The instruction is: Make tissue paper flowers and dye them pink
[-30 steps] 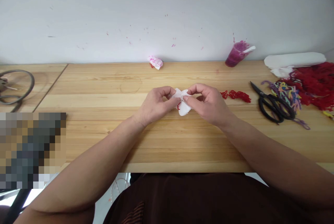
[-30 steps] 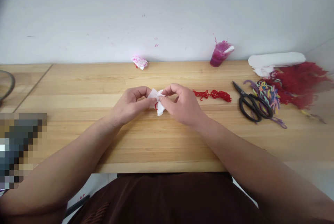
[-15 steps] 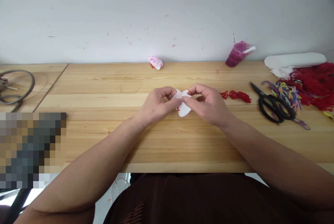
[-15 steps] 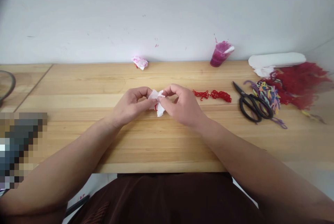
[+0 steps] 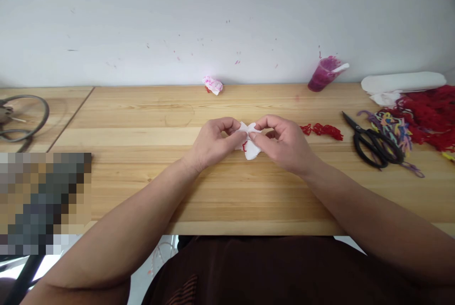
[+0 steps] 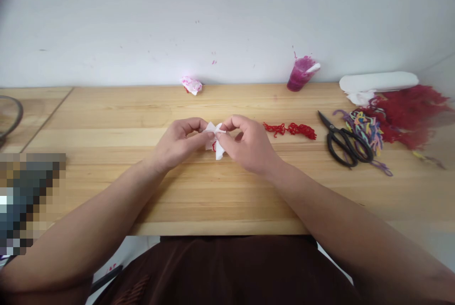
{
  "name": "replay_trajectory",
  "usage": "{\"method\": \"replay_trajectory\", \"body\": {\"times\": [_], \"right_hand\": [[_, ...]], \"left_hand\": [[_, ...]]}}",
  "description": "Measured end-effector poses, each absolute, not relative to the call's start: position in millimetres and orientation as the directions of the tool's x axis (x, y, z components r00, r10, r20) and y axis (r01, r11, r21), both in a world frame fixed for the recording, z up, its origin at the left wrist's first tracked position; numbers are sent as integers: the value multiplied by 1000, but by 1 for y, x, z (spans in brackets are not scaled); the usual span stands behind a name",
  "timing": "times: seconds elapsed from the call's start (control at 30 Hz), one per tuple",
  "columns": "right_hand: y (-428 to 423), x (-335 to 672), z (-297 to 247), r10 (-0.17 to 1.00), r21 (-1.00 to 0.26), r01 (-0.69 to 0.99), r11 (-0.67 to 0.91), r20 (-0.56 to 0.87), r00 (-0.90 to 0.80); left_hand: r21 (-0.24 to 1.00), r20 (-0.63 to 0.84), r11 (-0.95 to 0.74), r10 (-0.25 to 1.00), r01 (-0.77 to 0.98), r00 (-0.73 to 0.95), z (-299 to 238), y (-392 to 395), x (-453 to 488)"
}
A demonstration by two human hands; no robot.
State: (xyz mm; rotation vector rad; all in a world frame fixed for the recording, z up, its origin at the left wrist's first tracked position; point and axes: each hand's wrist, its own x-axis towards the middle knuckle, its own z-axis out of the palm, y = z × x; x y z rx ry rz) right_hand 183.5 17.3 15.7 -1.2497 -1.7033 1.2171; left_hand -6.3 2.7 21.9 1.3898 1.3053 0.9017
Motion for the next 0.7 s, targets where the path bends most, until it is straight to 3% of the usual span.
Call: {"method": "replay_trajectory", "body": {"times": [0.23,0.43,0.7], "right_hand": [[18,184,18,954,-954,292,67,-24,-298],[19,184,18,959,-960,275,52,-29,-283],[21,184,16,956,-966,256,24,-53,-290]], "left_hand": [[969,-129,95,982,230,137,22,3,-6],[888,115,-170,982,427,153,20,1,-5],[913,87,-132,987,386,132,20,1,-5]]}}
